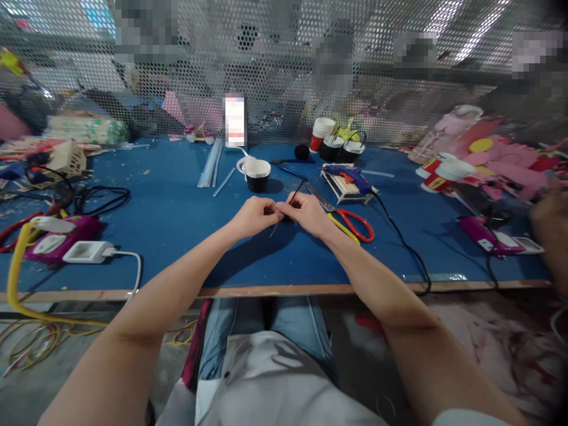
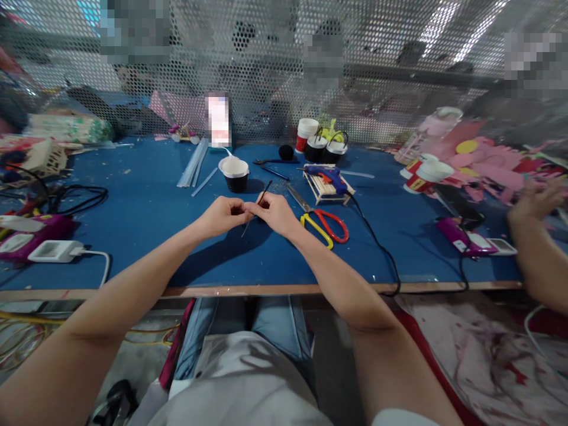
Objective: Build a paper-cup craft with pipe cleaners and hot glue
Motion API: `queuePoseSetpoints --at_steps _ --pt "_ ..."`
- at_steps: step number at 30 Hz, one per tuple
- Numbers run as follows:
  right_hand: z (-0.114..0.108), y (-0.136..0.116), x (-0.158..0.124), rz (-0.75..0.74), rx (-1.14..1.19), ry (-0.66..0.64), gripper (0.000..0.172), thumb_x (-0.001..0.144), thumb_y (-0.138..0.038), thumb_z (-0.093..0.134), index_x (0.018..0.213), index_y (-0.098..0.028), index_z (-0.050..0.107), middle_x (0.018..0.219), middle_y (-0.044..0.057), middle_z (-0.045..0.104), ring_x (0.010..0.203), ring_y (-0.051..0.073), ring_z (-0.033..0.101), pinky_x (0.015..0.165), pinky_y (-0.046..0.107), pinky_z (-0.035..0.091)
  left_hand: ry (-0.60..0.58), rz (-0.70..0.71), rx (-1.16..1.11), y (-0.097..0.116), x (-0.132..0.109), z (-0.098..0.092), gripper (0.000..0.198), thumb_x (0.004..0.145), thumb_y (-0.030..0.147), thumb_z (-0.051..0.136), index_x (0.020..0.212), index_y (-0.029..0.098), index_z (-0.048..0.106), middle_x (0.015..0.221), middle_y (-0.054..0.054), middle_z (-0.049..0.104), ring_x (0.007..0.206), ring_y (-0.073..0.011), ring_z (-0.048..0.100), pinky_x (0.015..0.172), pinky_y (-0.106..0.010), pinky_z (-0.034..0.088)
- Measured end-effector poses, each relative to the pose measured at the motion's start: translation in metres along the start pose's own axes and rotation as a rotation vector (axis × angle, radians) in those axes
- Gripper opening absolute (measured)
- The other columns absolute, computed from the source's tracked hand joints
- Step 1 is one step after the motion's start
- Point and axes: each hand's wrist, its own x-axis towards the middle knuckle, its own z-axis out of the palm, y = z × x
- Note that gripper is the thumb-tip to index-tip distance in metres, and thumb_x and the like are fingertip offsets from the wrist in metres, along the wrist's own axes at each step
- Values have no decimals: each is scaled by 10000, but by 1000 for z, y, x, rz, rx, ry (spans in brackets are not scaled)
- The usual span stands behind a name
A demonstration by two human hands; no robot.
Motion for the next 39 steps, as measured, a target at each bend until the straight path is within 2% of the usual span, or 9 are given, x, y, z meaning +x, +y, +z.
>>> queuePoseSetpoints --at_steps 5,13,17,19,24,28,33,39 --pt "-5 -2 -2 -22 135 -113 307 784 -474 515 748 -170 491 598 -17 510 507 88 453 484 226 374 -66 -48 -236 5 -1 -1 234 680 327 593 609 110 543 558 16 496 519 -58 396 504 -202 307" --pt "-1 -4 -1 -21 -87 40 358 761 -490 532 624 -165 471 513 -33 442 497 83 372 480 230 302 -26 -24 -123 1 -1 1 212 693 312 562 623 112 558 573 6 513 517 -62 399 498 -203 304" --pt "1 -5 -1 -10 -107 109 386 742 -501 546 584 -157 473 512 -31 433 505 80 358 489 234 296 -11 -7 -59 0 -1 2 216 694 319 558 639 111 574 568 6 515 518 -67 397 495 -203 297" --pt "1 -5 -1 1 -76 96 382 731 -503 559 595 -155 483 520 -28 447 503 80 365 487 234 302 -18 -4 -65 0 -1 1 223 696 324 561 627 113 564 551 15 491 508 -61 377 487 -202 283" --pt "-4 -2 -1 -4 90 -96 314 752 -473 554 747 -162 513 607 -13 534 501 83 430 489 228 350 -48 -23 -168 2 0 0 275 706 355 571 572 120 519 506 41 422 473 -47 322 454 -201 239" --pt "-5 -1 -1 -12 44 -52 305 762 -459 548 686 -172 481 525 -36 481 473 77 394 475 221 322 -55 -23 -191 3 1 -1 228 691 318 594 607 109 557 532 32 468 488 -48 365 470 -198 272" --pt "-5 -2 0 2 4 -5 335 754 -499 540 683 -176 482 492 -43 459 464 83 387 473 226 309 -63 -49 -228 4 1 -2 167 666 240 598 743 93 624 684 -22 614 589 -77 500 575 -212 386" --pt "-6 -1 0 -3 -57 5 348 757 -510 530 676 -175 483 479 -46 439 464 84 377 477 229 298 -55 29 -49 -1 1 -6 203 706 277 551 748 101 641 671 -32 625 584 -92 506 556 -212 383"
